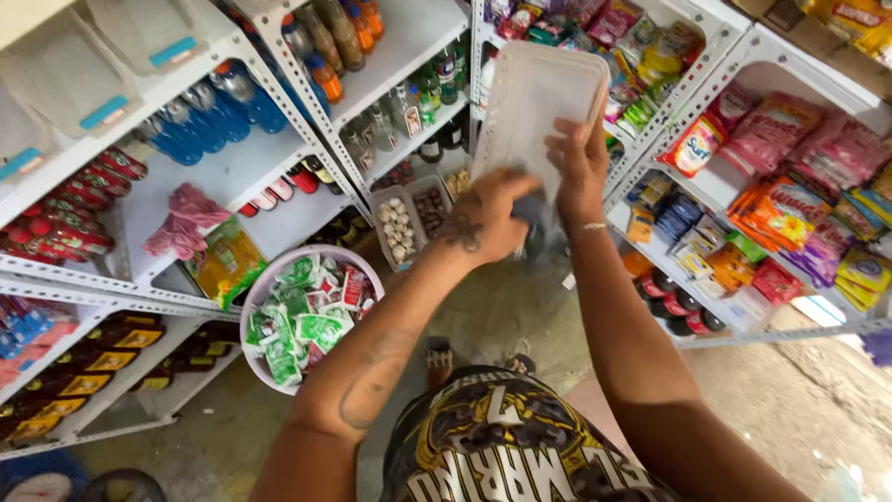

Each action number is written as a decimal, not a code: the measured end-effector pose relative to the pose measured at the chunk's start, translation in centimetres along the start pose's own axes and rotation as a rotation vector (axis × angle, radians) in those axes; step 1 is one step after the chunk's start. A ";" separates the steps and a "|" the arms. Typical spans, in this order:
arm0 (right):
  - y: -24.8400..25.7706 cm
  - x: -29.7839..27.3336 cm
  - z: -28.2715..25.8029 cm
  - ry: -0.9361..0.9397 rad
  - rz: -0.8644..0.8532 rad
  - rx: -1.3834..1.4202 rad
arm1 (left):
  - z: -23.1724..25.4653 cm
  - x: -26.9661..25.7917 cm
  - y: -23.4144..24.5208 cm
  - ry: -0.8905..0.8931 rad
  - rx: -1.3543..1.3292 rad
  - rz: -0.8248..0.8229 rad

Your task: The person wipes the inside and outside of several clear plastic containers with a cloth. They place the cleaned containers back on a shelf in a store aisle. The person also briefly handles a small green packet from a nearby basket.

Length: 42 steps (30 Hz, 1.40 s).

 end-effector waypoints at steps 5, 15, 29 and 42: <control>-2.3 -1.2 -1.4 -0.015 -0.164 0.128 | 3.3 1.6 7.4 -0.396 0.485 0.490; -0.1 0.7 1.7 -0.295 0.068 0.027 | -0.6 0.8 -0.4 0.011 0.330 0.068; -0.7 1.1 3.7 -0.272 -0.038 0.236 | 0.1 2.7 -1.2 -0.018 0.126 -0.037; 0.3 4.3 -8.2 0.662 -0.189 -0.623 | -4.5 0.4 -7.6 0.009 0.335 -0.173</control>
Point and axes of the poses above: each hand's wrist, its own x-axis towards the middle knuckle, its own y-axis out of the back of the hand, z = x × y, the point moved 7 cm from there along x, towards the middle knuckle, and after that the axes turned 10 degrees about y, right-handed, at the moved point
